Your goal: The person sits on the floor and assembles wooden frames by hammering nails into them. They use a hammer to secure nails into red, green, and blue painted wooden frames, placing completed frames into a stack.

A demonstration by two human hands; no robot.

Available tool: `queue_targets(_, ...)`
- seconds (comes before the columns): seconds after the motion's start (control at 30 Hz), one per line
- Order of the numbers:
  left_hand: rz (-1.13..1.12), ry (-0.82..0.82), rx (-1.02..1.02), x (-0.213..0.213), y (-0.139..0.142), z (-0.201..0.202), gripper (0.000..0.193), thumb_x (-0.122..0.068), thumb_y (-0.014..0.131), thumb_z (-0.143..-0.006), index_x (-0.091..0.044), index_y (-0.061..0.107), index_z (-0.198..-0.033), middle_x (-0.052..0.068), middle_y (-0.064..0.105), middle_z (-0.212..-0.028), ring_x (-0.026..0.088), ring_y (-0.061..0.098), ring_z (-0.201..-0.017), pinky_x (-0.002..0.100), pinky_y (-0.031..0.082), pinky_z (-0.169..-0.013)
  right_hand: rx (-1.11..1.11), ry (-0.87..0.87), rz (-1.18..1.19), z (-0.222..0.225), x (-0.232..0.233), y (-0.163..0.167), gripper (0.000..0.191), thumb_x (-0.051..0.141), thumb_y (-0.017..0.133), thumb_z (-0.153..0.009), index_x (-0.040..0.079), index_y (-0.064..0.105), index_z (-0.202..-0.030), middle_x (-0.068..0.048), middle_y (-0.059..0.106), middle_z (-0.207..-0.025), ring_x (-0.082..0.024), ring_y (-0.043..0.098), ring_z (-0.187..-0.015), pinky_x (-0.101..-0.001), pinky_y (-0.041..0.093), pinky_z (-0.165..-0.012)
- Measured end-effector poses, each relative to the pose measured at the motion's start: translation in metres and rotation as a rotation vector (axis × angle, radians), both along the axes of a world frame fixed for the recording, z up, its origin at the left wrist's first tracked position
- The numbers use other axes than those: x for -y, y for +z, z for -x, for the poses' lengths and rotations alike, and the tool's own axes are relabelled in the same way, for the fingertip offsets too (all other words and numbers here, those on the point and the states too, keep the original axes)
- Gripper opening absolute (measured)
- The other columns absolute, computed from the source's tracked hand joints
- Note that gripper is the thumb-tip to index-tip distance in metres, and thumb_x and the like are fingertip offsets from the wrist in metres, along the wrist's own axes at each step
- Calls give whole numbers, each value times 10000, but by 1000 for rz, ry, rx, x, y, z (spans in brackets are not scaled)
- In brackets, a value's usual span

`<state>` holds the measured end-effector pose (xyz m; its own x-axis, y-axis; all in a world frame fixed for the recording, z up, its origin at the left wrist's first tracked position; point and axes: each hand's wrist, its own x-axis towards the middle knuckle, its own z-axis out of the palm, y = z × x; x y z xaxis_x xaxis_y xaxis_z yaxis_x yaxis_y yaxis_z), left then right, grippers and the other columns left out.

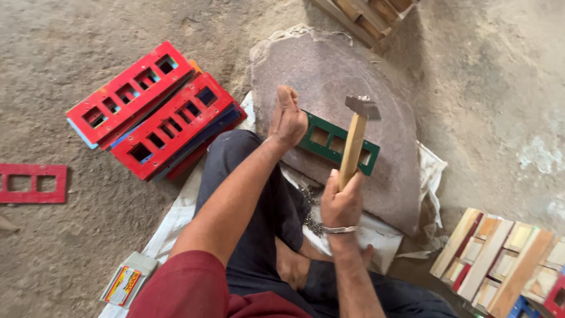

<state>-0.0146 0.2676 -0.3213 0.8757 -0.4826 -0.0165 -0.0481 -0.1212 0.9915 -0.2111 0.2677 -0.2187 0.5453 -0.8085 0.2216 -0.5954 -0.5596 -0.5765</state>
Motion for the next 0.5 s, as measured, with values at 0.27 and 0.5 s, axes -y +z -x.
queue_targets(0.27,51,24,87,0,-16,-1,110,-66,491,-1047,-100,427,-1129,64,415,-920,219,461,-786,390,460,-728,-396,-6,-203,-4,16,-18,370,362,598,-990,37,536,-1155,-277,697,-812,-498,693,-763,-590,546,-627)
queue_targets(0.5,-103,-118,260,-12,12,0,370,-91,605,-899,-79,418,-1219,121,490,-1015,289,550,-893,445,497,-795,11,84,-86,103,40,-25,349,377,665,-1026,41,589,-1080,-85,662,-760,-210,664,-623,-394,541,-538)
